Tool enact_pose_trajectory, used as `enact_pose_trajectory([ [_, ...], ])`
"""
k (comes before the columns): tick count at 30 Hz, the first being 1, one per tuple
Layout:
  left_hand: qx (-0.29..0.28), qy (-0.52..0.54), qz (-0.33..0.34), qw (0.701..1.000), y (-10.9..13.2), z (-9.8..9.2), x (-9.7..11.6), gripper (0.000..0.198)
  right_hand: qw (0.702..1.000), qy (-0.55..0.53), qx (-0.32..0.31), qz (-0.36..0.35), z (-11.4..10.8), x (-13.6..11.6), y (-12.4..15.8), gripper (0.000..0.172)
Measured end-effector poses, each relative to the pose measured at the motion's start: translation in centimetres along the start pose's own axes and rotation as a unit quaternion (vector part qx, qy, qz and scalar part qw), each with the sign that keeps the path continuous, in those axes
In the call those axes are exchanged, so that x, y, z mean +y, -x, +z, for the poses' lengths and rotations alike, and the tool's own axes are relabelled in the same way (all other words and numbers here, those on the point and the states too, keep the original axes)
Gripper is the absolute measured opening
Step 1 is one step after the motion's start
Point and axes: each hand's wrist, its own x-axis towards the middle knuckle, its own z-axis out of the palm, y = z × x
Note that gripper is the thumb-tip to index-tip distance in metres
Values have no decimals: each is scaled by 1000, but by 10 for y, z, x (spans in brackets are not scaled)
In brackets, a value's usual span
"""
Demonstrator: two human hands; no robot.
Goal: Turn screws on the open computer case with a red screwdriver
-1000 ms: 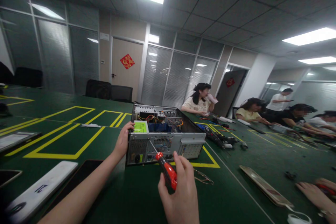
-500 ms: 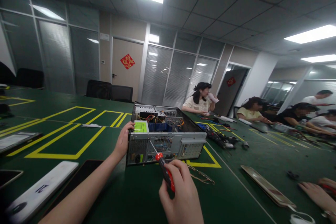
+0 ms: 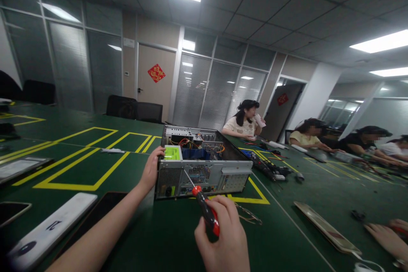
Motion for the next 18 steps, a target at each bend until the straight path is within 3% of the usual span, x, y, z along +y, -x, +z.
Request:
enact_pose_trajectory([
  [14,-6,-3,2,1000,0,-1,2,41,998,39,-12,-55,2,11,-2,22],
  [18,-2,-4,1,1000,1,0,0,39,994,39,-52,-87,3,7,-2,23],
])
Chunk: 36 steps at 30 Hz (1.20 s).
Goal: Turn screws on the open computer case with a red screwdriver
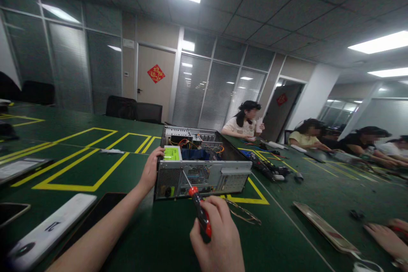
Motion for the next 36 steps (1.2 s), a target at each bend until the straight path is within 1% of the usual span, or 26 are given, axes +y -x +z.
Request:
enact_pose_trajectory([
  [2,0,-2,1,1000,0,0,-1,39,1000,-1,-22,-13,0,-2,1,23],
  [4,-1,-4,2,1000,0,0,-1,40,999,-10,-40,-1,0,-4,2,20],
  [5,-2,-5,2,1000,0,0,-1,40,998,-15,-51,23,-1,-4,2,20],
  [6,-1,-5,2,1000,0,0,-1,40,996,-16,-66,62,-1,-4,2,23],
  [7,0,-5,4,1000,0,0,0,40,989,-13,-89,116,-1,-4,2,28],
  [8,2,-6,6,1000,0,0,0,39,977,-9,-118,176,0,-3,2,34],
  [10,4,-6,9,1000,0,0,1,39,943,-13,-180,281,3,1,0,43],
  [11,5,-6,9,1000,0,0,1,39,926,-32,-203,316,5,3,0,44],
  [12,4,-6,8,1000,0,0,1,40,914,-68,-218,337,8,5,-1,41],
  [14,3,-5,8,1000,0,0,1,40,881,-189,-234,364,14,9,0,36],
  [15,2,-4,9,1000,0,0,1,40,855,-263,-240,376,16,10,0,34],
  [16,2,-3,9,1000,0,0,0,40,820,-342,-245,388,18,10,1,34],
  [17,1,-2,9,1000,0,0,0,40,776,-422,-245,400,19,10,2,34],
  [18,2,-1,9,1000,0,0,0,40,721,-500,-239,416,20,9,3,34],
  [19,2,-1,7,1000,0,0,0,40,656,-571,-231,436,20,8,3,34],
  [21,2,-2,5,1000,0,0,0,39,503,-682,-218,484,19,5,3,33],
  [22,1,-2,3,1000,0,0,-1,38,428,-719,-213,505,19,4,2,31],
  [23,1,-3,3,1000,0,0,-1,38,364,-743,-209,522,19,2,2,30],
  [24,0,-4,3,1000,0,0,-1,38,317,-755,-206,536,20,0,1,30],
  [25,0,-5,4,1000,0,0,-1,38,287,-759,-203,548,22,-2,1,30],
  [26,1,-5,6,1000,0,0,-1,39,270,-756,-205,560,24,-3,1,31],
  [29,4,-1,12,1000,0,0,-1,39,238,-741,-220,589,32,-6,4,36],
  [30,5,0,13,1000,0,0,-1,39,225,-744,-213,592,35,-6,5,39],
  [32,4,0,13,1000,0,0,-1,38,200,-760,-182,591,39,-5,7,46],
  [34,4,-3,13,1000,0,0,-1,37,184,-774,-154,586,41,-3,7,52],
  [36,3,-4,12,1000,0,0,-1,38,179,-774,-154,587,40,-3,6,55],
])
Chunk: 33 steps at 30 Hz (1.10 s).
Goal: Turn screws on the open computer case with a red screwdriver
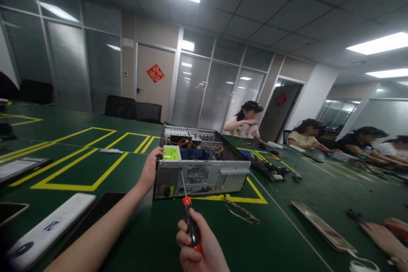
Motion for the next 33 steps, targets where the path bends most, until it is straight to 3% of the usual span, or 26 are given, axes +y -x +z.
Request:
enact_pose_trajectory([
  [3,0,0,0,1000,0,0,0,38,999,22,32,15,5,2,1,56],
  [7,0,4,1,1000,0,0,1,38,996,48,75,12,7,4,2,45],
  [15,-4,9,-5,1000,0,0,1,38,1000,11,-21,17,-5,-2,0,32],
  [22,-3,10,-4,1000,0,0,1,37,999,41,22,-1,2,1,3,34],
  [33,5,2,-2,1000,-1,0,3,40,999,9,-36,8,-5,-5,3,25],
])
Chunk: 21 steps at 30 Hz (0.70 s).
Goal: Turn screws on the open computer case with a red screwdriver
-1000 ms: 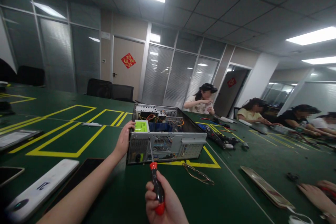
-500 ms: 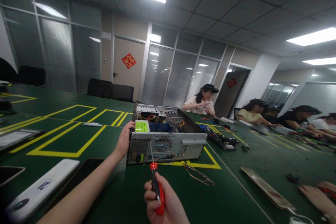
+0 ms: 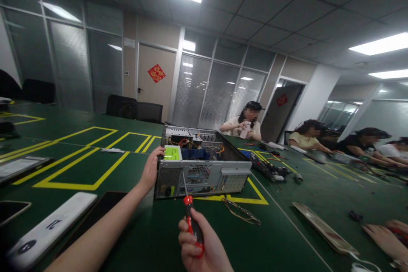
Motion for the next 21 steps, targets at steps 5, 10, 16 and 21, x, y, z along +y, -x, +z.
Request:
enact_pose_trajectory([
  [5,-6,4,-6,1000,0,0,1,39,998,18,59,-22,5,2,-1,27],
  [10,-6,5,-11,1000,1,0,0,40,998,-11,63,-29,9,1,-1,28],
  [16,-7,5,-12,1000,1,0,-1,41,996,-52,69,-27,9,0,0,30],
  [21,-5,3,-1,1000,1,0,-2,41,994,-20,101,-20,10,0,1,37],
])
